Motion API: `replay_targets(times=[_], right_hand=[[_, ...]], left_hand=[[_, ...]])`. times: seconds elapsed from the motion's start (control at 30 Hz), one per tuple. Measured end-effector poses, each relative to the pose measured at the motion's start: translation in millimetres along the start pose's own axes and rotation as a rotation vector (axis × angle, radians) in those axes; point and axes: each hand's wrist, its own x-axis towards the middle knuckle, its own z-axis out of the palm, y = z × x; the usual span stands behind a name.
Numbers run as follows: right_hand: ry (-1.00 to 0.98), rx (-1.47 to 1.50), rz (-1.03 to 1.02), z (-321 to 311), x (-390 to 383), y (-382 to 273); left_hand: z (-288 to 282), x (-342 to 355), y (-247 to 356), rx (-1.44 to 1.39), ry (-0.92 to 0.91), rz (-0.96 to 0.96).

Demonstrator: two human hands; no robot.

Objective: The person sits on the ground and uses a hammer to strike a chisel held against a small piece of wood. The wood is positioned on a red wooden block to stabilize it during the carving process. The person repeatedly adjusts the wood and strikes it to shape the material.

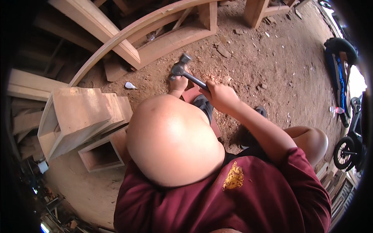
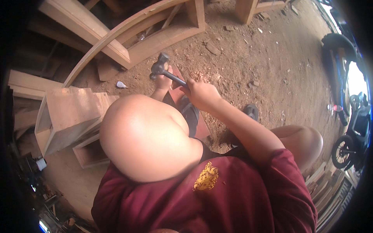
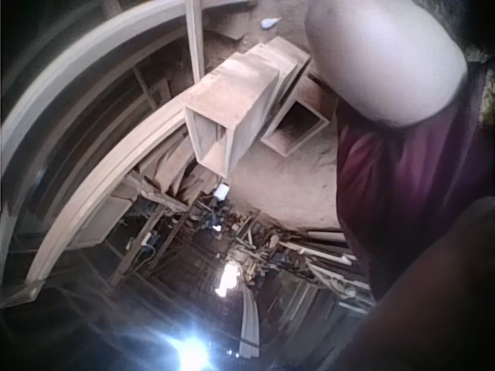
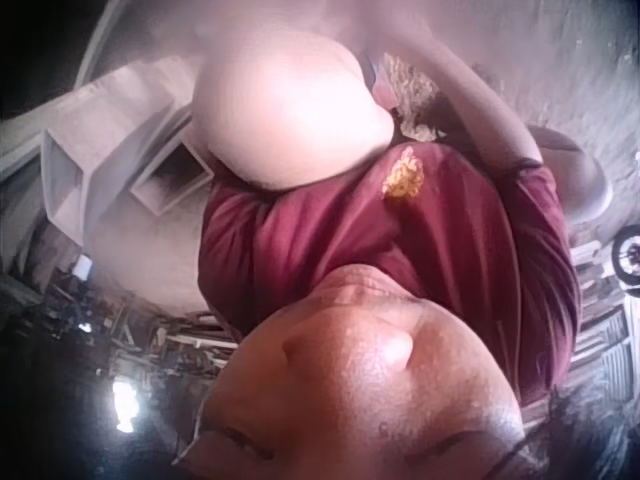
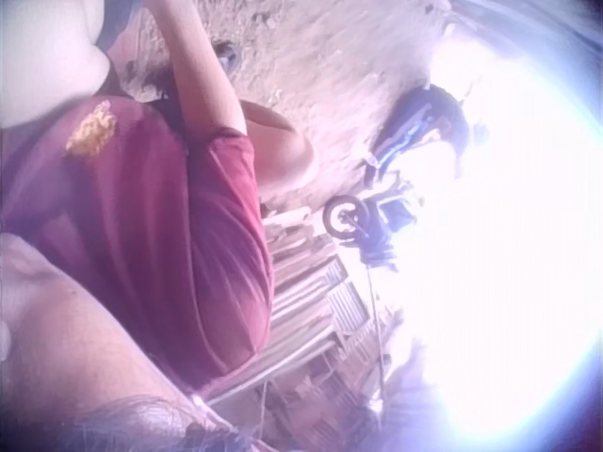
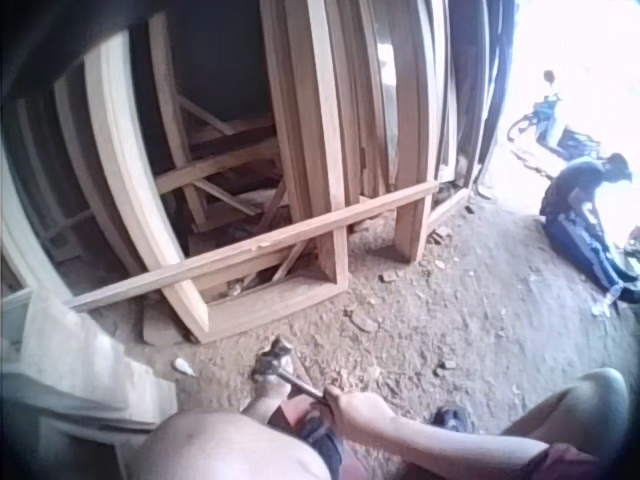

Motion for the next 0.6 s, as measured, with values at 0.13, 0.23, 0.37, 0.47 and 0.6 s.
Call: replay_targets(times=[0.13,0.23,0.37,0.47,0.6], right_hand=[[-0.279,0.725,0.338,17.8,-12.7,14.9],[-0.220,0.778,0.484,29.5,-9.0,37.6],[-0.154,0.967,0.610,15.8,-3.0,62.1],[-0.126,0.979,0.570,8.9,6.4,72.2],[-0.124,0.988,0.554,0.9,17.9,69.7]], left_hand=[[-14.3,2.1,-11.3,-0.248,0.096,-0.117],[-24.6,13.8,-18.4,-0.487,0.169,-0.260],[-14.4,36.9,5.7,-0.713,0.136,-0.519],[-9.9,56.8,1.7,-0.695,0.062,-0.659],[-17.5,60.5,-8.3,-0.734,0.180,-0.773]])
